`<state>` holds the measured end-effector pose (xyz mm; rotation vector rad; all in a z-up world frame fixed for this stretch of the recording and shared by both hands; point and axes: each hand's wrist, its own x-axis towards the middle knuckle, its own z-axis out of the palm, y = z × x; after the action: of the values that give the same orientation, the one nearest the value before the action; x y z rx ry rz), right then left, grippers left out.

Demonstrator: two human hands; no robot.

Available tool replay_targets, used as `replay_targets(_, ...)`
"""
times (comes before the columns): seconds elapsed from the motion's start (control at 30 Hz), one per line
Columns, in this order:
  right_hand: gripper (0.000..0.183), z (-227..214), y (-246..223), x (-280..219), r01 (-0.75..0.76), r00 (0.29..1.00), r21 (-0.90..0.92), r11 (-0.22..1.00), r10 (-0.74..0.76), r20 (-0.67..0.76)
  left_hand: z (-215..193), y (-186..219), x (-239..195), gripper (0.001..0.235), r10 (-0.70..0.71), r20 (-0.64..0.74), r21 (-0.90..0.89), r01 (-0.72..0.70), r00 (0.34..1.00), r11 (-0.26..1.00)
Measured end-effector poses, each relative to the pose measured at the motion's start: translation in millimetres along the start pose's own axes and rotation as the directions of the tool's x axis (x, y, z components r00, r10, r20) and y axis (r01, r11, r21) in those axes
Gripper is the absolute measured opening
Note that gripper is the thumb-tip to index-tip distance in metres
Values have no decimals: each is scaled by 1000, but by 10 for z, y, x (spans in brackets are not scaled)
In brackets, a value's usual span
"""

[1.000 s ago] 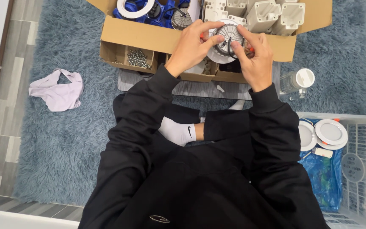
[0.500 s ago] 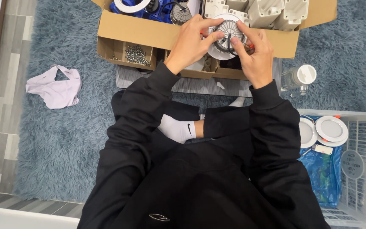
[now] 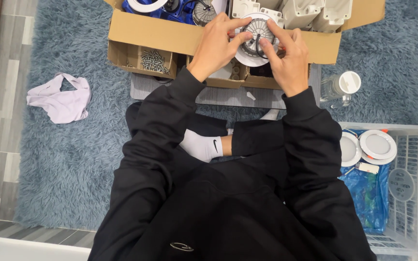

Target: Assembling recessed LED light fixtures by snapping together the outer ring, diffuser, and light unit.

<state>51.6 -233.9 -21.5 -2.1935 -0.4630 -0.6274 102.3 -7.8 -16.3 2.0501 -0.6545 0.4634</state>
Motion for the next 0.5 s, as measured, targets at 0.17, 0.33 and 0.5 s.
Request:
replay_targets(0.17, 35, 22, -19, 4, 9, 1000, -11, 1000, -9, -6, 39, -44, -18, 28, -20, -14, 18, 20, 1000, 1000)
replay_targets(0.33, 35, 39, -12, 1, 7, 1000, -16, 1000, -8, -13, 43, -47, -21, 27, -38, -4, 7, 38, 999, 999)
replay_targets(0.5, 35, 46, -14, 5, 1, 1000, -13, 1000, -1, -11, 69, -60, -41, 27, -49, -5, 13, 50, 999, 999)
